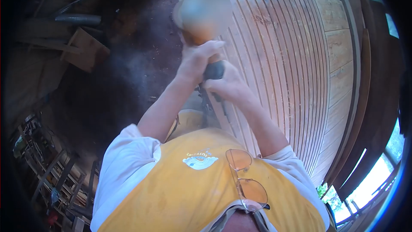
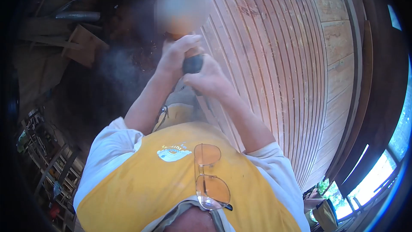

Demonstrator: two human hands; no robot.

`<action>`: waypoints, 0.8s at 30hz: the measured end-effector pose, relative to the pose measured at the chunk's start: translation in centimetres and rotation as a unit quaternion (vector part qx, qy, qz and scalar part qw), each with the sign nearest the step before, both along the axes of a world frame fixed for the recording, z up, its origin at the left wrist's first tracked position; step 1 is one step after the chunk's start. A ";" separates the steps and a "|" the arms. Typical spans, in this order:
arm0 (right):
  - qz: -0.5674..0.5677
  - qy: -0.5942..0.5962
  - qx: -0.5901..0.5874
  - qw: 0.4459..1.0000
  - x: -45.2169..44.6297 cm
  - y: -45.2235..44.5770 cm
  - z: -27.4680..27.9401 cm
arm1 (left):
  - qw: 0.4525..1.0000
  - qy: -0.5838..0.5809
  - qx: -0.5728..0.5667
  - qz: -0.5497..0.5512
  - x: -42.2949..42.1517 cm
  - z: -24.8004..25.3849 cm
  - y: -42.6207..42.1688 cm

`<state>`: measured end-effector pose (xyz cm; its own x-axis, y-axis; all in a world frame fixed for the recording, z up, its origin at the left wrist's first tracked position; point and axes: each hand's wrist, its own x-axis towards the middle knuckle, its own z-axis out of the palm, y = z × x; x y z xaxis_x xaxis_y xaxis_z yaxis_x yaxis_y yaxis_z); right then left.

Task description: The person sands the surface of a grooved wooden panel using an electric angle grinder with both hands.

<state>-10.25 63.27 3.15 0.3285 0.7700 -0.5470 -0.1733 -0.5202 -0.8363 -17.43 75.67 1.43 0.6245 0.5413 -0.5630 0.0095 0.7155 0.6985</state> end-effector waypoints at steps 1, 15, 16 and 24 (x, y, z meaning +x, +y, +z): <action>0.007 -0.009 0.016 1.000 -0.9 0.1 -0.2 | 1.000 0.002 0.001 0.007 -1.0 0.4 0.0; -0.450 -0.004 0.007 0.893 -1.1 -22.6 0.8 | 0.899 -0.091 -0.031 -0.427 12.5 -1.5 -22.7; -0.494 0.009 0.007 0.869 -2.0 -25.8 0.8 | 0.876 -0.093 -0.028 -0.473 12.7 -1.5 -26.7; -0.692 -0.009 -0.104 0.714 -6.0 -52.0 -0.5 | 0.733 -0.055 0.050 -0.676 13.7 -0.9 -58.0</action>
<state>-16.23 11.22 2.63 0.7049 -0.3962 -0.5884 -0.6323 0.0250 -0.7743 -3.72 17.66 0.52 0.6672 -0.5795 -0.4680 0.6018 0.0490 0.7972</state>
